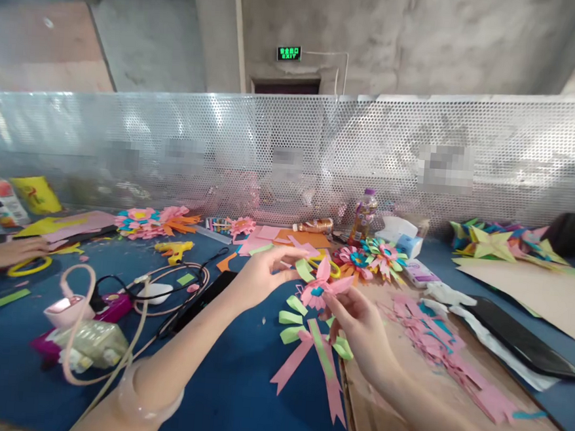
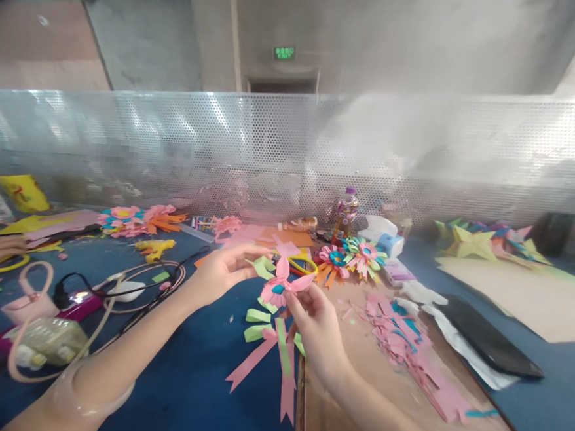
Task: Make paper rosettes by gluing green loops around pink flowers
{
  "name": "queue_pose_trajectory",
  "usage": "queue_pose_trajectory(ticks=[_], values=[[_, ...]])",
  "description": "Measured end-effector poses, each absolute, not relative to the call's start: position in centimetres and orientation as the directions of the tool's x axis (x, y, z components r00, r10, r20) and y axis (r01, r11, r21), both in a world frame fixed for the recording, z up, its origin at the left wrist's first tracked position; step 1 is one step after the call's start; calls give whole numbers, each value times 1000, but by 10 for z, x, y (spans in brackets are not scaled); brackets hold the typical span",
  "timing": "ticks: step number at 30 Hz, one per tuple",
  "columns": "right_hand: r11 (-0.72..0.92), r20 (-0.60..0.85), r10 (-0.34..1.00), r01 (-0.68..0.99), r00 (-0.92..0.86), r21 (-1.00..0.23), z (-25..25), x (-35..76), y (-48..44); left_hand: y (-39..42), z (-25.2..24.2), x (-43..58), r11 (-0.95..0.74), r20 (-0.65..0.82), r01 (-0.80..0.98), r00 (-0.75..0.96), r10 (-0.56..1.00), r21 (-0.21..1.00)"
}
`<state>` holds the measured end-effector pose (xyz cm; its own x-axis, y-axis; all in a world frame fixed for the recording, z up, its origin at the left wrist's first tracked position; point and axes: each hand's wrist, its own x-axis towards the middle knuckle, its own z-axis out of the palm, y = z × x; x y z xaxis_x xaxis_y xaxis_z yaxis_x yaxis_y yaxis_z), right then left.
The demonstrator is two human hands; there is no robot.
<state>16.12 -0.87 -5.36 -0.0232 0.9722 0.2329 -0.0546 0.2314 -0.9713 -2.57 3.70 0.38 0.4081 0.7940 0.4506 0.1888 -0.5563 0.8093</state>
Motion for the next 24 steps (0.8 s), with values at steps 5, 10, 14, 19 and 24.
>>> queue_pose_trajectory(ticks=[5,10,14,19,24], values=[[251,253,967,-64,-30,-966,-50,159,-10,34,5,-25,-544,440,176,414,797,820],[293,294,956,-59,-10,-954,-51,158,-12,31,7,-25,-597,484,195,419,768,778],[331,330,944,-60,16,-942,-55,160,-13,25,11,-24,-646,540,193,405,738,739],[399,394,916,-74,72,-914,-58,160,-14,17,14,-23,-674,564,177,420,710,717],[507,500,860,-54,103,-861,-63,161,-15,11,18,-22,-713,598,129,454,661,689]])
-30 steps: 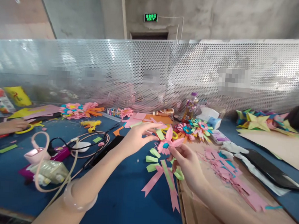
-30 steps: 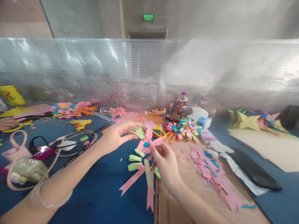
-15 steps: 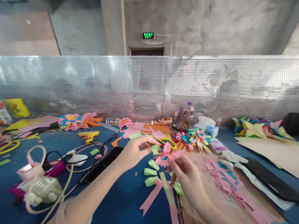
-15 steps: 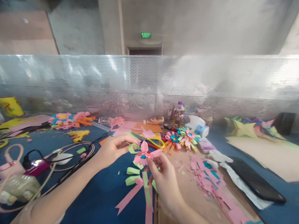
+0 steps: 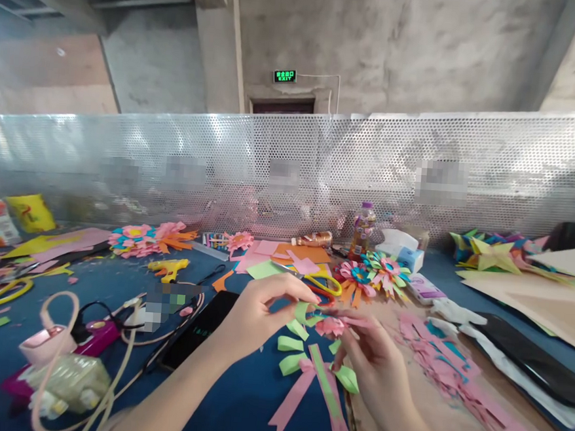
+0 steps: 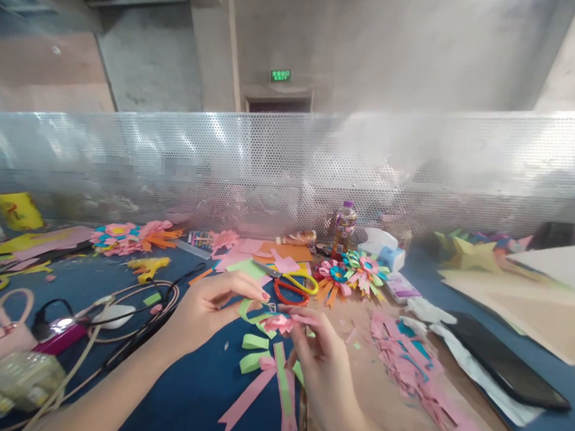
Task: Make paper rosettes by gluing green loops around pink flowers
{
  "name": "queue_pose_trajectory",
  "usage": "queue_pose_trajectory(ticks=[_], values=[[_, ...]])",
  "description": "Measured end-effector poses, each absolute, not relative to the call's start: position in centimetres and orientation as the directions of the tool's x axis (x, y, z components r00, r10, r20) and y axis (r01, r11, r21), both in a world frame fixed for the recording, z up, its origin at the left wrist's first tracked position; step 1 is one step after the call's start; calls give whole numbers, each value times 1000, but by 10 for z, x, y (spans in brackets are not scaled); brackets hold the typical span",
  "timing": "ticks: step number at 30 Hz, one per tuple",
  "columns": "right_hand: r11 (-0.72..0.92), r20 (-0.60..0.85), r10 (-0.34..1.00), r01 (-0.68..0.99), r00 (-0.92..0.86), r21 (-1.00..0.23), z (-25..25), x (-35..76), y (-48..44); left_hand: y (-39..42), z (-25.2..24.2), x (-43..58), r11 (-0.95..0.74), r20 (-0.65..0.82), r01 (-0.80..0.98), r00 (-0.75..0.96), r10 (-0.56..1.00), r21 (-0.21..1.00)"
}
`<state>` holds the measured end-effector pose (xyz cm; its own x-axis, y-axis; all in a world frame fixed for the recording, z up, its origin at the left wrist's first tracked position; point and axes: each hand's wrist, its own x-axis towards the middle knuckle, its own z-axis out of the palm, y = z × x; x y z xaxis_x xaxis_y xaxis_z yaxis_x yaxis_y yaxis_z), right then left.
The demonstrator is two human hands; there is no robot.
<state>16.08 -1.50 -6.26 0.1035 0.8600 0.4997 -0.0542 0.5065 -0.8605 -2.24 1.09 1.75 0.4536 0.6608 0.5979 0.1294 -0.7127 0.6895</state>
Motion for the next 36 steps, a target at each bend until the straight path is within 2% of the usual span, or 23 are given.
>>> queue_pose_trajectory(ticks=[8,22,36], values=[[575,577,815,55,52,-816,-67,168,-21,-1,24,-22,-768,650,68,488,583,637],[618,644,756,193,120,-762,-59,171,-23,-4,28,-22,-802,658,86,523,542,592],[613,621,774,97,123,-784,-55,168,-25,-3,28,-23,-799,633,98,555,539,594]])
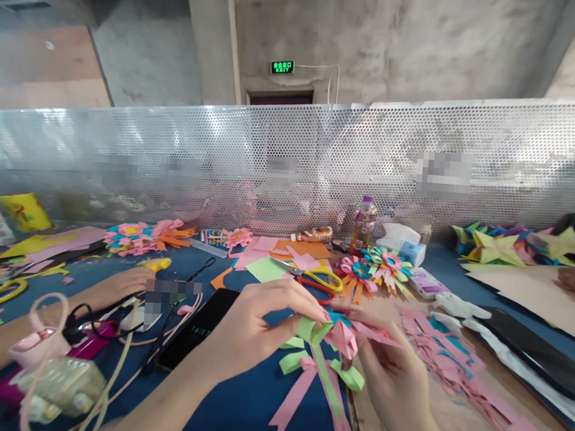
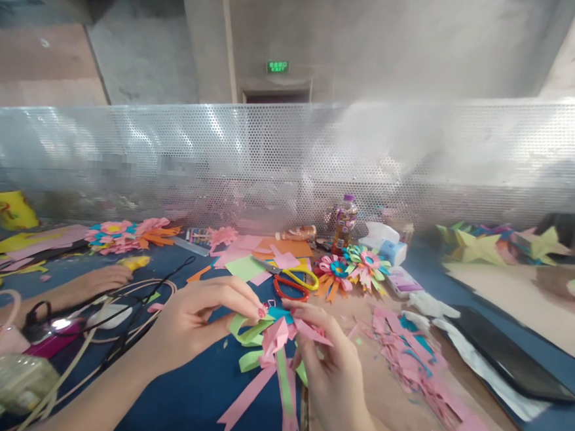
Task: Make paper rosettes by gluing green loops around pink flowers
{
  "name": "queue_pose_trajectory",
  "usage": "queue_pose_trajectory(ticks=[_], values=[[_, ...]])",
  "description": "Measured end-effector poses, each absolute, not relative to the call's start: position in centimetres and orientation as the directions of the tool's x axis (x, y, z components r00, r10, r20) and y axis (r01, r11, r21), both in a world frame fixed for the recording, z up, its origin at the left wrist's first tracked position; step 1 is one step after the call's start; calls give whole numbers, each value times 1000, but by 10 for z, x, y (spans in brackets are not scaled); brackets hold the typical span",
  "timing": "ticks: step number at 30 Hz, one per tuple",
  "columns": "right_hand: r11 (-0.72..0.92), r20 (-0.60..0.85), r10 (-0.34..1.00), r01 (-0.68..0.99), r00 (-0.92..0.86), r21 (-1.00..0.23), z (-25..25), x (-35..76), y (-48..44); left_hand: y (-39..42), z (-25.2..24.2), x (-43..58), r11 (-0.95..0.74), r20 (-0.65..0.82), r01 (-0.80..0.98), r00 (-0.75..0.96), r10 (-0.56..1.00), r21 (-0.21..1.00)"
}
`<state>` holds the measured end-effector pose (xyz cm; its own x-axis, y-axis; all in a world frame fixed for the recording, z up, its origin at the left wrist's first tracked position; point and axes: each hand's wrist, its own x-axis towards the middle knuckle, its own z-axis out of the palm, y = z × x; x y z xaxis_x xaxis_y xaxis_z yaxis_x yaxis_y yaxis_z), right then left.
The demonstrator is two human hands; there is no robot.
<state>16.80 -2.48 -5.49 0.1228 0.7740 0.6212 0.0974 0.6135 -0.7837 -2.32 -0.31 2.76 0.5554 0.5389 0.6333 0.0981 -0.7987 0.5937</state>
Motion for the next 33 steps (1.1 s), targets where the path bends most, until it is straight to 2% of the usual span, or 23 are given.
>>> queue_pose_trajectory(ticks=[13,20,25,33], values=[[608,608,788,36,100,-793,-59,167,-23,-3,26,-24,-773,599,98,572,560,627],[631,622,773,-48,129,-774,-66,166,-20,-8,29,-26,-777,557,213,589,585,592],[633,616,771,-81,161,-770,-64,165,-20,-7,28,-27,-789,560,229,594,578,571],[690,684,719,-12,118,-723,-65,166,-19,-7,30,-23,-800,575,189,603,553,570]])
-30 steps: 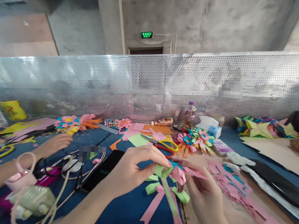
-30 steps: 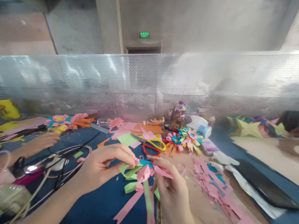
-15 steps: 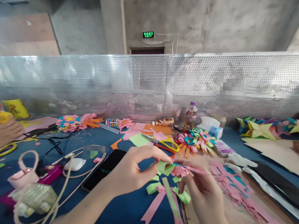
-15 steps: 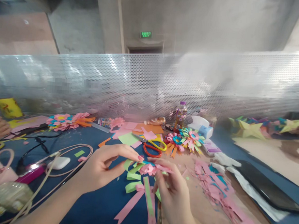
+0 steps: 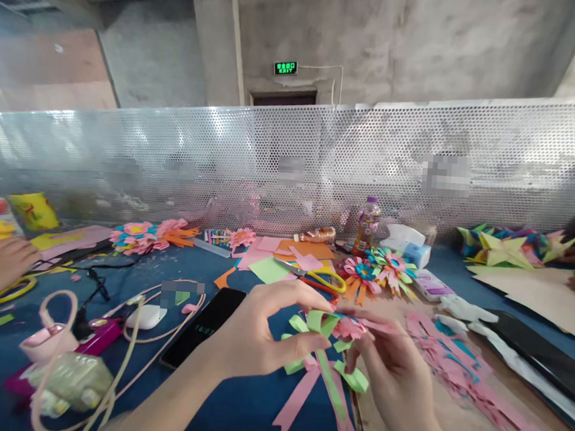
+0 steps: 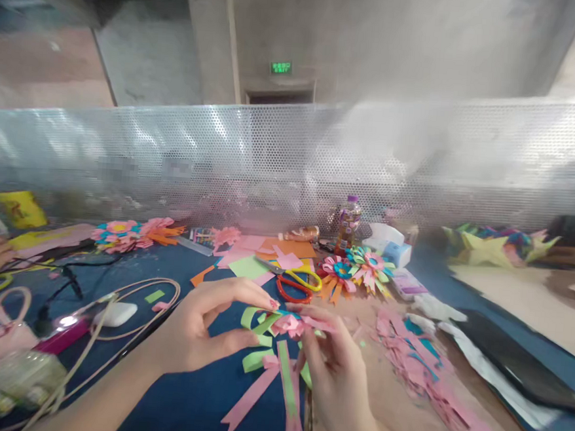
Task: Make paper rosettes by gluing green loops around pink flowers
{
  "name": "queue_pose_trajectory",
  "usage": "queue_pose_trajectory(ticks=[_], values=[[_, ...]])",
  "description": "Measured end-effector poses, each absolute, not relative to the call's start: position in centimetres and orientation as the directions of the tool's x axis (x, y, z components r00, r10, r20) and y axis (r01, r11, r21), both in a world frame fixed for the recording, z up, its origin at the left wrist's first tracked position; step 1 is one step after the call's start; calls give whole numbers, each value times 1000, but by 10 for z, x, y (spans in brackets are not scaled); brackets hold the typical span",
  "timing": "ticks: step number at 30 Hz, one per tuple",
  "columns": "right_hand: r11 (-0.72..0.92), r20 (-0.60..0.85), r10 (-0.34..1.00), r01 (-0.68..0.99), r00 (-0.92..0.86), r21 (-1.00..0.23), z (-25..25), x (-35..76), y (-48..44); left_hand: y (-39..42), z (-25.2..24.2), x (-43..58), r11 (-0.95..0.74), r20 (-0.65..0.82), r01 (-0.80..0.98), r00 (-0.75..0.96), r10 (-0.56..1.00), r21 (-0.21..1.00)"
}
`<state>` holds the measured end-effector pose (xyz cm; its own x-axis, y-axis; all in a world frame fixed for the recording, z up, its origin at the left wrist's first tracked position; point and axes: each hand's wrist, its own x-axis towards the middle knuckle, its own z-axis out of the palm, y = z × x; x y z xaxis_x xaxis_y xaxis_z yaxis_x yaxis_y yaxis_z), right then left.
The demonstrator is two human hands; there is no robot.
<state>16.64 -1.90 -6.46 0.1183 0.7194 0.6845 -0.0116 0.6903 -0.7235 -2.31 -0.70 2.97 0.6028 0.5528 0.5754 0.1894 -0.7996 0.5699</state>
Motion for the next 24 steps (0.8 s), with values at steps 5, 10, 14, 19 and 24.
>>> queue_pose_trajectory(ticks=[5,10,14,19,24], values=[[665,665,742,30,80,-746,-61,168,-21,-7,32,-23,-813,598,147,607,523,563],[676,680,727,71,98,-733,-63,169,-21,-6,34,-23,-809,592,128,618,517,574],[662,666,740,80,88,-746,-65,171,-22,-7,34,-23,-807,589,128,620,518,576],[670,675,734,82,80,-738,-66,172,-22,-7,35,-24,-803,580,132,625,522,581],[667,672,736,81,78,-740,-65,171,-21,-8,35,-25,-806,580,127,631,516,578]])
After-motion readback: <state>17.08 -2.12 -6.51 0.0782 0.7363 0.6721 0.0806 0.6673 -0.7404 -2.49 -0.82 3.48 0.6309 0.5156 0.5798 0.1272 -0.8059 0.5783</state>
